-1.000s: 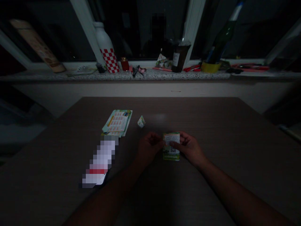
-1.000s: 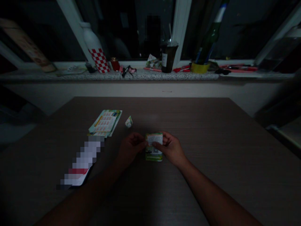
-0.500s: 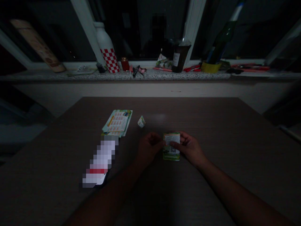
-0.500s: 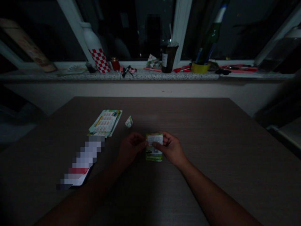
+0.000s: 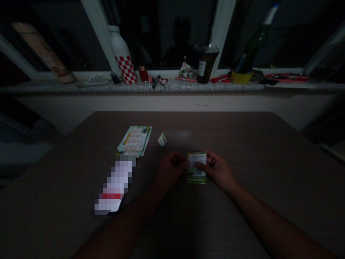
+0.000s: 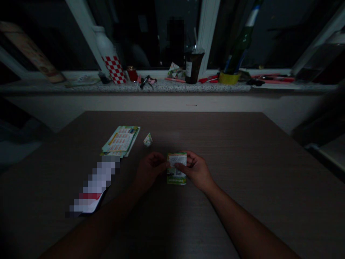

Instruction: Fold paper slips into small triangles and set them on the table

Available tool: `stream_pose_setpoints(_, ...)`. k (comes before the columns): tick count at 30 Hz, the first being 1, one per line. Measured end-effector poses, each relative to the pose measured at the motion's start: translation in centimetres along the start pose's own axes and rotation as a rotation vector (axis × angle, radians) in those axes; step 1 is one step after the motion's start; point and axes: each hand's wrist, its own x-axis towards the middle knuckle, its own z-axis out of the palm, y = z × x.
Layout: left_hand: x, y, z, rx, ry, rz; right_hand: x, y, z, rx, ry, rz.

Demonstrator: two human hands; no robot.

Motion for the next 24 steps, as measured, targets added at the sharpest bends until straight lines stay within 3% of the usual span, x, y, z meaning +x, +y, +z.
stream_pose_setpoints(24, -0.07, 0.28, 0.10, 0.014, 0.025, -0.042, -0.07, -0.52, 0.26, 0.012, 0.018, 0.036)
